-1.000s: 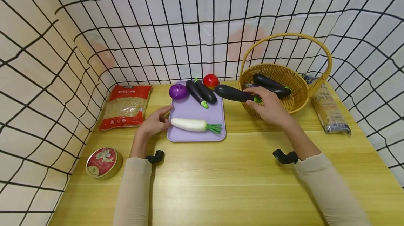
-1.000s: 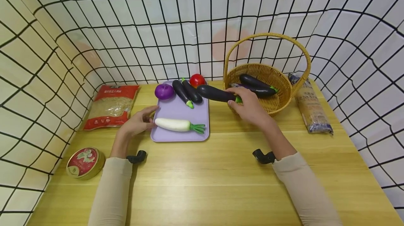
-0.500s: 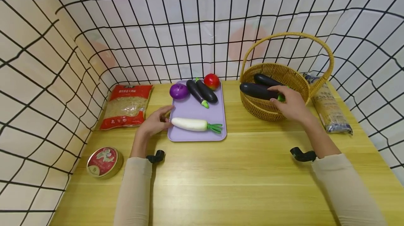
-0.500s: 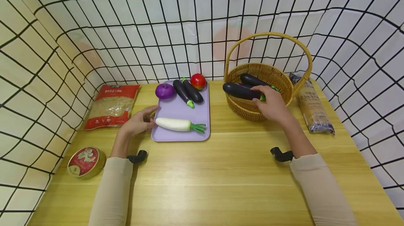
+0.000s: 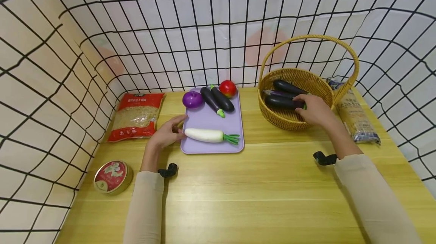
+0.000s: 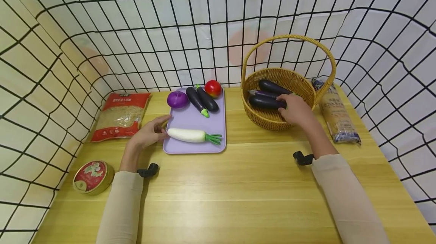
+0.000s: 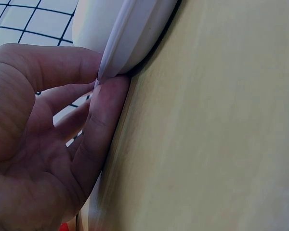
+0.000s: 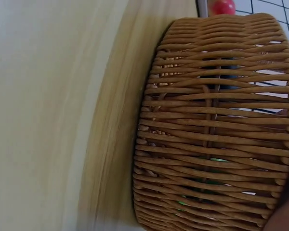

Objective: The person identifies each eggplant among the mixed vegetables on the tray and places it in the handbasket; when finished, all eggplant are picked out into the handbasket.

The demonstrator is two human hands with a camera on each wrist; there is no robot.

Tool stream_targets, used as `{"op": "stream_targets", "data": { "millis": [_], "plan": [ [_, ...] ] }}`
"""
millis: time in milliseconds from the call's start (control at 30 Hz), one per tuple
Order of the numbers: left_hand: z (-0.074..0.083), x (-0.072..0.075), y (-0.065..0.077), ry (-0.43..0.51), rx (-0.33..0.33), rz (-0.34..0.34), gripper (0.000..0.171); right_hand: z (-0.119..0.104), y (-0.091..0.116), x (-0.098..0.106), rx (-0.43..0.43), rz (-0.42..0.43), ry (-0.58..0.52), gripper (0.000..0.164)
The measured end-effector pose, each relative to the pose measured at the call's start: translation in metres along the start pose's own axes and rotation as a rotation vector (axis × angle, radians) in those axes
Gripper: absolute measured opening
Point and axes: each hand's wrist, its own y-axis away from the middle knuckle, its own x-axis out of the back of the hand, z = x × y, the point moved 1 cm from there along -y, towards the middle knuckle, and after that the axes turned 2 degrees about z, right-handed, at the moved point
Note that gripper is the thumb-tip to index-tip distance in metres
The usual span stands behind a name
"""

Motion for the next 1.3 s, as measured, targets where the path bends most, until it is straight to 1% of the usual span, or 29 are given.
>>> {"op": "stream_targets", "data": {
  "millis": [167,233,433,600,767,900,1067,1200,1300],
  "plan": [
    [-0.020,0.000,-0.011,0.011,-0.017,0.011,0.080,0.002,-0.007,-0.001,-0.019,-0.013,0.037,0.045],
    [-0.024,0.000,-0.013,0.004,-0.028,0.017,0.080,0.003,-0.008,-0.001,-0.024,-0.012,0.038,0.045],
    [-0.027,-0.001,-0.012,-0.017,-0.034,0.023,0.080,0.002,-0.007,-0.002,-0.032,-0.002,0.010,0.045],
    [-0.026,-0.001,-0.013,-0.008,-0.023,0.023,0.080,0.001,-0.006,-0.002,-0.027,0.045,-0.015,0.045],
    [-0.027,0.000,-0.016,0.001,-0.009,0.015,0.081,-0.003,-0.002,-0.001,-0.002,0.097,-0.047,0.045],
    [-0.027,0.000,-0.016,-0.002,-0.018,0.018,0.081,-0.013,0.003,0.001,0.018,0.133,-0.096,0.046],
    [-0.026,-0.001,-0.013,-0.011,-0.039,0.022,0.080,-0.032,0.013,0.001,0.043,0.185,-0.169,0.046],
    [-0.027,0.000,-0.013,-0.012,-0.047,0.028,0.080,-0.048,0.017,-0.003,0.089,0.225,-0.231,0.044],
    [-0.028,-0.001,-0.013,-0.012,-0.044,0.028,0.079,-0.059,0.017,-0.008,0.119,0.251,-0.253,0.042]
  ]
}}
